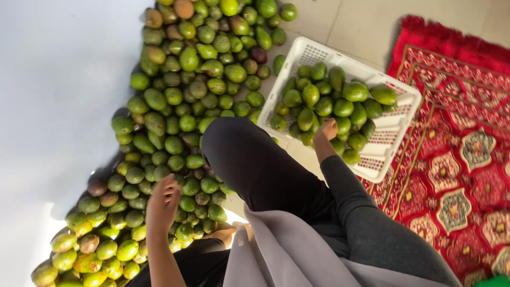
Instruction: The person sits on the floor and sorts avocados from a large pile into a white plastic basket. They pick up individual avocados, inspect them by turning them over, and place them into the basket.
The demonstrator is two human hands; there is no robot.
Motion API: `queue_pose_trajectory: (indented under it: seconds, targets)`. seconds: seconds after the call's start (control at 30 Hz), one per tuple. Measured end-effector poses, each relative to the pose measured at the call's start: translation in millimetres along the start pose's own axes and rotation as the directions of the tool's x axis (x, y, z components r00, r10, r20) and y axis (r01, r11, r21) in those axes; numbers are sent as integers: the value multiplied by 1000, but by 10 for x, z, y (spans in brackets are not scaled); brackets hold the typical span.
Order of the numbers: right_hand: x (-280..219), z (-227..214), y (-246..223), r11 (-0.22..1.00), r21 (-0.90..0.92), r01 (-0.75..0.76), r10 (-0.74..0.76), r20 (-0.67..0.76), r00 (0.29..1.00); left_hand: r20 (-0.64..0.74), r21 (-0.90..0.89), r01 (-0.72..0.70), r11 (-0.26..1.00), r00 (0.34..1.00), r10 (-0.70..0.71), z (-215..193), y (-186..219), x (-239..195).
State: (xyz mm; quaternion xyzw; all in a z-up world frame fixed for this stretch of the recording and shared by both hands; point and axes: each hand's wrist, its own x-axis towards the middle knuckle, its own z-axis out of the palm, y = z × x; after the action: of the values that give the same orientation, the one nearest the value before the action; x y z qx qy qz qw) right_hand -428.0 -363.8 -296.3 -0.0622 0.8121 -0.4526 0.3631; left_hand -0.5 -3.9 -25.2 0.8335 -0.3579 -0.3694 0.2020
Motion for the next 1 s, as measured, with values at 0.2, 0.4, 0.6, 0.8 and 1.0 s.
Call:
queue_pose_trajectory:
  seconds: [0.2, 0.4, 0.6, 0.8, 1.0]
  targets:
    - [-231, 519, 263, 816, -66, 575, -548, 231, 804, 296, 299, 209, 931, 907, -299, 216, -185, -57]
    - [-1035, 1200, 418, 466, 119, 877, -768, 546, 334, 116, 407, 158, 900, 968, -223, 244, -576, -19]
    - [-1849, 1926, 861, 223, 263, 939, -592, 801, -84, 144, 459, 207, 864, 942, -302, 382, -773, -61]
    - [-2340, 2231, 882, 200, -245, 949, -76, 962, 264, 108, 465, 184, 866, 959, -262, 362, -643, -73]
    - [-1897, 2765, 1160, -90, -376, 922, -43, 927, 373, 85, 473, 152, 868, 973, -217, 289, -495, -35]
